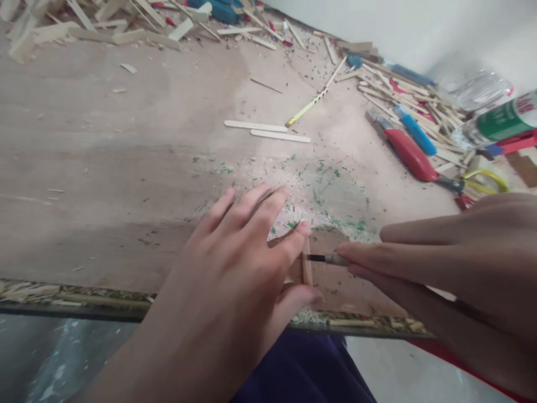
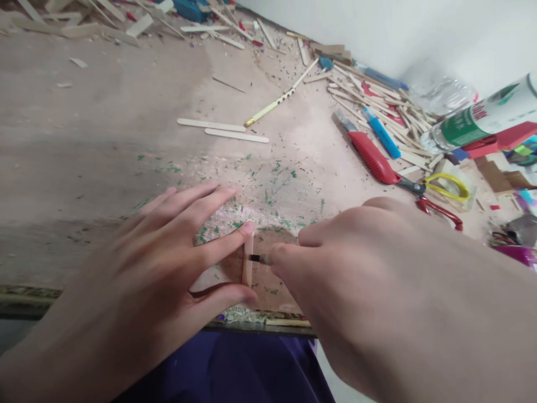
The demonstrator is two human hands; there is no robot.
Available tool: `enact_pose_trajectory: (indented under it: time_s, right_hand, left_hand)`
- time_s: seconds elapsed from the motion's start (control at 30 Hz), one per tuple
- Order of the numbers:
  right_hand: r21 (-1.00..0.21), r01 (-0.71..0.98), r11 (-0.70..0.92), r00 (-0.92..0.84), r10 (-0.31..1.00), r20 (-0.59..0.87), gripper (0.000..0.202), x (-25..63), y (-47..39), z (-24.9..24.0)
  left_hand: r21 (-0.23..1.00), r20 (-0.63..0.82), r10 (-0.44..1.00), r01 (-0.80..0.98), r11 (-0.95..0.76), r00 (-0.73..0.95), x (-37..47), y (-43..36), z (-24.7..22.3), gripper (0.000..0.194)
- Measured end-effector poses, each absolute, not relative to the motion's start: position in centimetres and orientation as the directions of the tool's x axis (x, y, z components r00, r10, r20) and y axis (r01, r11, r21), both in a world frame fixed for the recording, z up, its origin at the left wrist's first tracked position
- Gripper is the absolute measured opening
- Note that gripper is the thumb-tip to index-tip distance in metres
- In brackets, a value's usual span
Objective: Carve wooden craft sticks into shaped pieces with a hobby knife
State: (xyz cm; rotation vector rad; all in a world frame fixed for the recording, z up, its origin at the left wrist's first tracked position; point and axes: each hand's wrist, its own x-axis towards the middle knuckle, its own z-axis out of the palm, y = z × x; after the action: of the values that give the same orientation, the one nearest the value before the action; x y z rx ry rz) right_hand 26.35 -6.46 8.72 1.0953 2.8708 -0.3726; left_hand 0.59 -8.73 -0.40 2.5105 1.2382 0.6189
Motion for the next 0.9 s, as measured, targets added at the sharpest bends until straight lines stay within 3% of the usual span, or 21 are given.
enact_pose_trajectory:
  time_s: [0.1,0.17,0.33,0.6,0.9]
  right_hand:
    - [-0.063,0.695,0.716,-0.717,0.685,-0.127,0.031,26.0,-6.8,8.5]
    - [-0.034,0.688,0.725,-0.723,0.682,-0.111,0.029,26.0,-6.6,8.4]
    - [-0.298,0.615,0.73,-0.785,0.6,-0.153,0.029,26.6,-5.4,8.5]
    - [-0.593,0.59,0.548,-0.72,0.689,-0.08,0.034,29.8,-6.1,5.5]
    - [-0.624,0.518,0.586,-0.753,0.658,-0.006,0.029,30.9,-5.7,3.3]
  left_hand:
    - [0.412,0.267,0.796,0.683,-0.604,0.543,0.6,-8.8,-0.5,0.047]
    - [0.412,0.271,0.796,0.682,-0.604,0.541,0.6,-8.8,-0.6,0.048]
    - [0.431,0.26,0.805,0.682,-0.591,0.533,0.7,-8.6,-0.6,0.042]
    - [0.421,0.249,0.808,0.692,-0.587,0.534,0.6,-8.7,-0.1,0.038]
    - [0.416,0.228,0.814,0.703,-0.578,0.534,0.6,-8.6,-0.3,0.04]
